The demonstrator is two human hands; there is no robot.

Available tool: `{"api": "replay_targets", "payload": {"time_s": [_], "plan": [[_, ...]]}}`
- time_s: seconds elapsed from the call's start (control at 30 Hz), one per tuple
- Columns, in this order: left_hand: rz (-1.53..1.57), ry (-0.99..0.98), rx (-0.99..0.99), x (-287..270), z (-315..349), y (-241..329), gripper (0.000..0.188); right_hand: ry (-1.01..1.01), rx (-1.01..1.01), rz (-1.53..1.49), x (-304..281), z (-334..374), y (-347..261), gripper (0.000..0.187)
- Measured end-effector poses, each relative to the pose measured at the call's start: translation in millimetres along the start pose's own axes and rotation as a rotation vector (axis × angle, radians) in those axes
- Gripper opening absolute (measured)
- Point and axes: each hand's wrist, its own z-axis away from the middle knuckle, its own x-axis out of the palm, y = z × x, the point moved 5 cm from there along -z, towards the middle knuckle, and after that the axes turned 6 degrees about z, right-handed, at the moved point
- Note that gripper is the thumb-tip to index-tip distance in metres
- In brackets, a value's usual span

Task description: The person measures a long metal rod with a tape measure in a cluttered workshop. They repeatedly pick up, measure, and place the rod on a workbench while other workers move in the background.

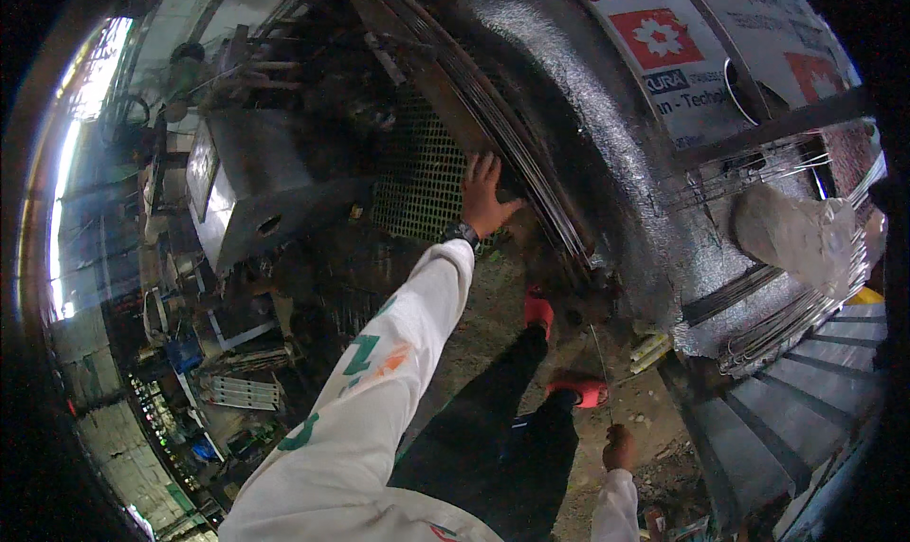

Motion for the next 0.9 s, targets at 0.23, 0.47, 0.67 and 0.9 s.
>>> {"api": "replay_targets", "payload": {"time_s": [0.23,0.47,0.67,0.9], "plan": [[-0.067,0.053,0.02,-28,-62,-54,0.088,0.156,-0.189,0.074,-26,-43,-62,0.036],[0.113,0.236,0.077,-39,-46,5,0.071,0.067,-0.061,-0.116,-28,-53,-55,0.043],[0.569,-0.38,-0.183,-53,88,157,0.036,0.237,0.006,-0.057,-36,-48,-63,0.03],[0.441,-0.027,-0.068,-71,88,171,0.051,0.217,0.044,-0.101,-43,-47,-67,0.034]]}}
